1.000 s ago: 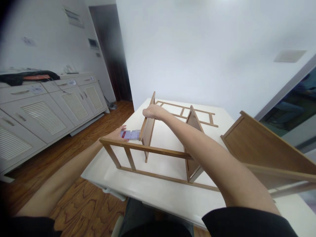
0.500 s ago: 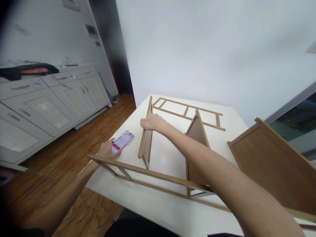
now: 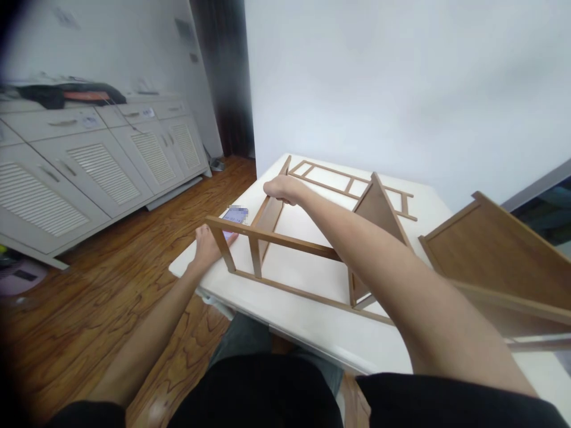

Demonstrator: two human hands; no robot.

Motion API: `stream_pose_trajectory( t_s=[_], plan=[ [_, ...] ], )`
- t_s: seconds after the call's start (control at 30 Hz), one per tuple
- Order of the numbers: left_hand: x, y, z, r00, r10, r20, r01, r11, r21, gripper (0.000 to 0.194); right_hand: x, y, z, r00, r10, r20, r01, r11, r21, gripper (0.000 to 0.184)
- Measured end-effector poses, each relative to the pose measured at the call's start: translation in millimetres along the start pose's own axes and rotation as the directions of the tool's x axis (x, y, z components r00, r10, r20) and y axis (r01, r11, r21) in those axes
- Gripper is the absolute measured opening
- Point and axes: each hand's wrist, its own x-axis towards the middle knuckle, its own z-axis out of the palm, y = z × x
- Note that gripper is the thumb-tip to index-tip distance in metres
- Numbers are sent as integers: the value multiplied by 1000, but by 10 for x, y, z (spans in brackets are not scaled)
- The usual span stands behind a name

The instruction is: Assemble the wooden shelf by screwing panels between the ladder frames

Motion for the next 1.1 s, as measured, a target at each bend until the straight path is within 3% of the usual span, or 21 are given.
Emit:
stream_pose_trajectory(
  t_s=[0.1,0.2,0.33,0.43,0.53,0.67,0.77,0.87,0.97,1.1],
  plan=[
    [-101,105,-186,983,-15,-183,-16,986,-166,59,-76,-33,-12,1000,16,3,-16,1000,-14,34],
    [-235,215,-400,959,29,-282,-126,934,-334,52,-101,-54,-22,1000,26,10,-26,1000,-17,35],
    [-416,460,-602,942,251,-224,-333,784,-524,58,-67,-86,-25,999,40,20,-40,999,-18,36],
    [-458,691,-688,895,399,-201,-431,652,-624,61,-33,-126,-32,999,47,26,-47,998,-31,36],
    [-388,869,-785,855,450,-258,-490,533,-690,59,-10,-166,-31,998,49,27,-47,997,-59,36],
    [-190,949,-990,783,568,-253,-558,464,-688,58,6,-188,-9,999,43,12,-42,994,-101,35],
    [-26,953,-1200,665,719,-202,-660,439,-609,44,2,-189,-4,999,43,-3,-43,991,-126,35],
    [98,1000,-1427,568,821,-53,-737,480,-476,33,-18,-189,-22,999,38,-8,-39,990,-139,38],
    [149,1125,-1612,543,821,179,-778,571,-262,46,-48,-186,-43,999,33,-10,-34,990,-139,39],
    [119,1324,-1715,512,777,367,-834,552,-5,43,-67,-165,-35,999,13,-35,-18,992,-128,37]
  ],
)
